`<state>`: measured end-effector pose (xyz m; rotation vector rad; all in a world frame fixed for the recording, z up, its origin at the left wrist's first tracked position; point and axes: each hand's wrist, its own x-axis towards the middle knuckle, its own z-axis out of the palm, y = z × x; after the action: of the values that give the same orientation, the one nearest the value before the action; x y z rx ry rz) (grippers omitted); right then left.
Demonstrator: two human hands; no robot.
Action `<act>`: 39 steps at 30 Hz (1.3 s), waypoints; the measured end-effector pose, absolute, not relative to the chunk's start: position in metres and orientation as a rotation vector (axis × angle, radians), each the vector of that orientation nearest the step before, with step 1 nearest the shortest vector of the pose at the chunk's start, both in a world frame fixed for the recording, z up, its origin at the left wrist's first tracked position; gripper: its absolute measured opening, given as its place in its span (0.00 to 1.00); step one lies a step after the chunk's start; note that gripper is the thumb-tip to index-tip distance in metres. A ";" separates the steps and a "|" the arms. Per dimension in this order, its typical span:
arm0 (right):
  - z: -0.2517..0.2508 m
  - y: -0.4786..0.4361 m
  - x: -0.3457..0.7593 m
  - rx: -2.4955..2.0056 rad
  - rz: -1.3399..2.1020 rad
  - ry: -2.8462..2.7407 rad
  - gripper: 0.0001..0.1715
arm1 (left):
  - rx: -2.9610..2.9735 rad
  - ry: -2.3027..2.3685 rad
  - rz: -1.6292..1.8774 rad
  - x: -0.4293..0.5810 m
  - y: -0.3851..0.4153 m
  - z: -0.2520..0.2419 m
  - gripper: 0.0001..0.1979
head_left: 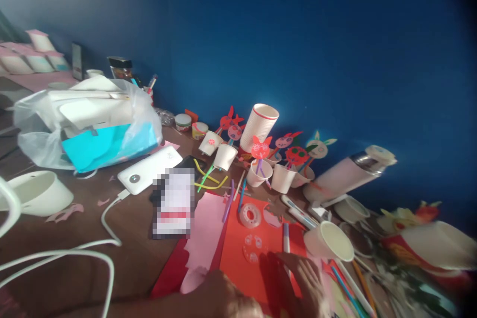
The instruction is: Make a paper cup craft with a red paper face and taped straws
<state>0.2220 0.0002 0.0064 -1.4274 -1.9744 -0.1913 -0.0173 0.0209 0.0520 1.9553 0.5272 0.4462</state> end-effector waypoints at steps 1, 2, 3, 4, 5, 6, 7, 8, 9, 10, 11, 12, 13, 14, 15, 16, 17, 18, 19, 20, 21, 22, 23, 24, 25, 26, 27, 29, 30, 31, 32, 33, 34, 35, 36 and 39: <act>0.008 0.000 0.221 -1.438 -0.192 -1.970 0.16 | 1.979 0.534 0.446 -0.015 0.022 0.051 0.11; 0.009 0.000 0.220 -1.444 -0.192 -1.965 0.15 | 2.003 0.544 0.448 -0.014 0.022 0.050 0.11; 0.010 0.000 0.220 -1.448 -0.189 -1.961 0.14 | 2.027 0.556 0.450 -0.012 0.023 0.049 0.12; 0.010 -0.001 0.219 -1.449 -0.185 -1.959 0.13 | 2.051 0.568 0.452 -0.011 0.024 0.049 0.12; 0.011 -0.001 0.219 -1.447 -0.179 -1.958 0.13 | 2.073 0.580 0.454 -0.010 0.024 0.048 0.13; 0.011 -0.002 0.219 -1.444 -0.174 -1.960 0.13 | 2.089 0.584 0.452 -0.009 0.024 0.047 0.13; 0.011 -0.003 0.220 -1.444 -0.170 -1.963 0.13 | 2.110 0.597 0.449 -0.009 0.024 0.047 0.13; 0.012 -0.003 0.221 -1.451 -0.164 -1.969 0.13 | 2.140 0.620 0.448 -0.008 0.025 0.047 0.13; 0.012 -0.004 0.221 -1.462 -0.158 -1.976 0.14 | 2.175 0.651 0.450 -0.008 0.025 0.048 0.13; 0.014 -0.004 0.222 -1.476 -0.152 -1.985 0.14 | 2.211 0.684 0.454 -0.008 0.025 0.049 0.13; 0.016 -0.004 0.223 -1.485 -0.149 -2.002 0.13 | 2.244 0.718 0.461 -0.007 0.025 0.050 0.13; 0.018 -0.004 0.223 -1.495 -0.146 -2.022 0.13 | 2.271 0.749 0.474 -0.007 0.025 0.052 0.13; 0.021 -0.002 0.223 -1.506 -0.145 -2.040 0.12 | 2.288 0.773 0.487 -0.006 0.025 0.054 0.13; 0.025 0.001 0.222 -1.520 -0.148 -2.053 0.12 | 2.291 0.785 0.494 -0.006 0.025 0.056 0.13; 0.029 0.004 0.221 -1.535 -0.156 -2.059 0.12 | 2.291 0.800 0.498 -0.005 0.024 0.058 0.13; 0.032 0.009 0.219 -1.555 -0.168 -2.055 0.13 | 2.287 0.813 0.497 -0.005 0.024 0.061 0.12; 0.035 0.014 0.217 -1.575 -0.184 -2.044 0.15 | 2.274 0.823 0.488 -0.004 0.024 0.064 0.12; 0.036 0.020 0.214 -1.591 -0.200 -2.041 0.17 | 2.253 0.827 0.473 -0.003 0.023 0.066 0.13; 0.036 0.027 0.210 -1.609 -0.207 -2.052 0.20 | 2.223 0.830 0.458 -0.002 0.023 0.069 0.13; 0.035 0.033 0.207 -1.623 -0.217 -2.067 0.23 | 2.185 0.833 0.447 -0.001 0.023 0.072 0.13; 0.033 0.039 0.204 -1.638 -0.231 -2.090 0.27 | 2.138 0.837 0.438 0.000 0.023 0.074 0.14; 0.030 0.045 0.201 -1.645 -0.255 -2.102 0.29 | 2.082 0.841 0.426 0.001 0.023 0.077 0.14; 0.027 0.051 0.198 -1.646 -0.266 -2.121 0.31 | 2.014 0.843 0.412 0.002 0.024 0.080 0.14; 0.024 0.055 0.196 -1.646 -0.271 -2.136 0.32 | 1.935 0.840 0.398 0.003 0.025 0.082 0.13; 0.021 0.059 0.194 -1.644 -0.266 -2.147 0.32 | 1.852 0.839 0.388 0.005 0.025 0.084 0.13; 0.019 0.063 0.192 -1.640 -0.251 -2.156 0.32 | 1.767 0.834 0.381 0.006 0.026 0.085 0.12; 0.018 0.066 0.190 -1.636 -0.239 -2.156 0.31 | 1.686 0.831 0.388 0.008 0.027 0.085 0.12; 0.016 0.070 0.187 -1.627 -0.225 -2.148 0.30 | 1.556 0.819 0.413 0.014 0.029 0.084 0.12; 0.015 0.072 0.185 -1.619 -0.229 -2.145 0.30 | 1.506 0.807 0.424 0.017 0.030 0.083 0.12; 0.015 0.073 0.184 -1.613 -0.234 -2.149 0.29 | 1.465 0.793 0.431 0.020 0.030 0.082 0.12; 0.015 0.074 0.182 -1.613 -0.240 -2.154 0.28 | 1.440 0.779 0.442 0.023 0.031 0.081 0.12; 0.015 0.075 0.181 -1.618 -0.240 -2.163 0.27 | 1.428 0.765 0.453 0.026 0.031 0.079 0.12; 0.015 0.076 0.180 -1.627 -0.236 -2.171 0.25 | 1.422 0.752 0.460 0.028 0.032 0.077 0.12; 0.016 0.077 0.179 -1.636 -0.229 -2.178 0.23 | 1.421 0.743 0.465 0.029 0.032 0.075 0.11; 0.016 0.077 0.179 -1.641 -0.220 -2.186 0.21 | 1.415 0.735 0.466 0.030 0.033 0.072 0.11; 0.016 0.077 0.180 -1.610 -0.233 -2.184 0.19 | 1.335 0.710 0.470 0.028 0.034 0.063 0.12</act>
<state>0.1805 0.0774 0.0158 -1.6098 -2.1842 -0.2326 0.0285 0.0339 0.0628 1.3354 0.7102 0.4698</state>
